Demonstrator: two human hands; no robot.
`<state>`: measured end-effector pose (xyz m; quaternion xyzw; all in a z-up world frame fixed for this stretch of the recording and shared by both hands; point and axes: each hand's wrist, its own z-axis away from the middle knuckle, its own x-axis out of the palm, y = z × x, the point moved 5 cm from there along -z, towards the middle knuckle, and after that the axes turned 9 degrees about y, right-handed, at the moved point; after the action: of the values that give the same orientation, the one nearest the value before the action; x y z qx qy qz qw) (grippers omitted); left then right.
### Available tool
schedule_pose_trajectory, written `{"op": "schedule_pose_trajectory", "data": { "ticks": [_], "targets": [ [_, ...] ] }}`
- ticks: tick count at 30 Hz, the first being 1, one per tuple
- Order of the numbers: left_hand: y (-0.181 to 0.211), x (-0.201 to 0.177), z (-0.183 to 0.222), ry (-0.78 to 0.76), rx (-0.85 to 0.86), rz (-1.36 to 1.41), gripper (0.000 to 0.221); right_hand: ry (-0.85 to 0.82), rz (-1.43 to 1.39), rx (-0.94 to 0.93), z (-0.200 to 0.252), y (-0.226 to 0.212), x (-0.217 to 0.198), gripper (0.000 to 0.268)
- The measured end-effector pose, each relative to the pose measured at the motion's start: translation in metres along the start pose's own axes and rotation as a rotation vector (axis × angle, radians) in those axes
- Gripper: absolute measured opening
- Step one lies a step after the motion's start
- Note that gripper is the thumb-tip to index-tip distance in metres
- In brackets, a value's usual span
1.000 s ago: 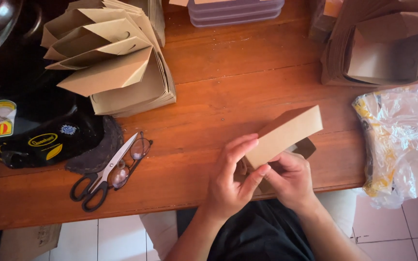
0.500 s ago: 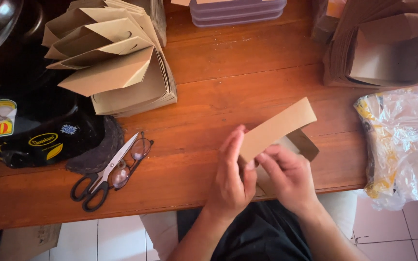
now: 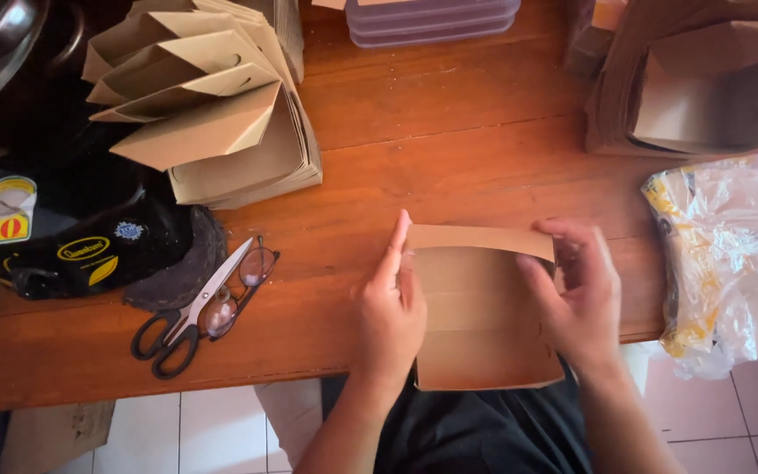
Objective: The person folds a flat cardboard box blank into a finished box by hand, creasing the flaps and tucking the tabs to lock the sides. The completed box is placed on a stack of similar boxes, and the person begins folding a second blank.
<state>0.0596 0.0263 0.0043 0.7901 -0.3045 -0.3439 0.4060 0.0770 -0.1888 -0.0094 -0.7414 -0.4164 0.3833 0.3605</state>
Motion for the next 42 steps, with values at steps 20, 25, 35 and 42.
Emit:
{"op": "schedule_pose_trajectory", "data": {
  "ticks": [20,25,35,42],
  "targets": [
    [-0.037,0.006,-0.026,-0.339,-0.338,0.059,0.039,0.152,0.385,0.183,-0.009,0.063,-0.010,0.021],
    [-0.037,0.009,-0.022,-0.366,-0.163,-0.024,0.039,0.020,0.389,-0.116,-0.016,0.049,0.011,0.010],
    [-0.050,0.002,-0.009,-0.519,0.389,-0.249,0.052,-0.293,0.546,-0.338,-0.009,0.034,0.023,0.036],
    [-0.058,0.018,-0.013,-0.716,0.561,-0.464,0.056,-0.433,0.778,-0.510,0.000,0.041,0.041,0.048]
  ]
}}
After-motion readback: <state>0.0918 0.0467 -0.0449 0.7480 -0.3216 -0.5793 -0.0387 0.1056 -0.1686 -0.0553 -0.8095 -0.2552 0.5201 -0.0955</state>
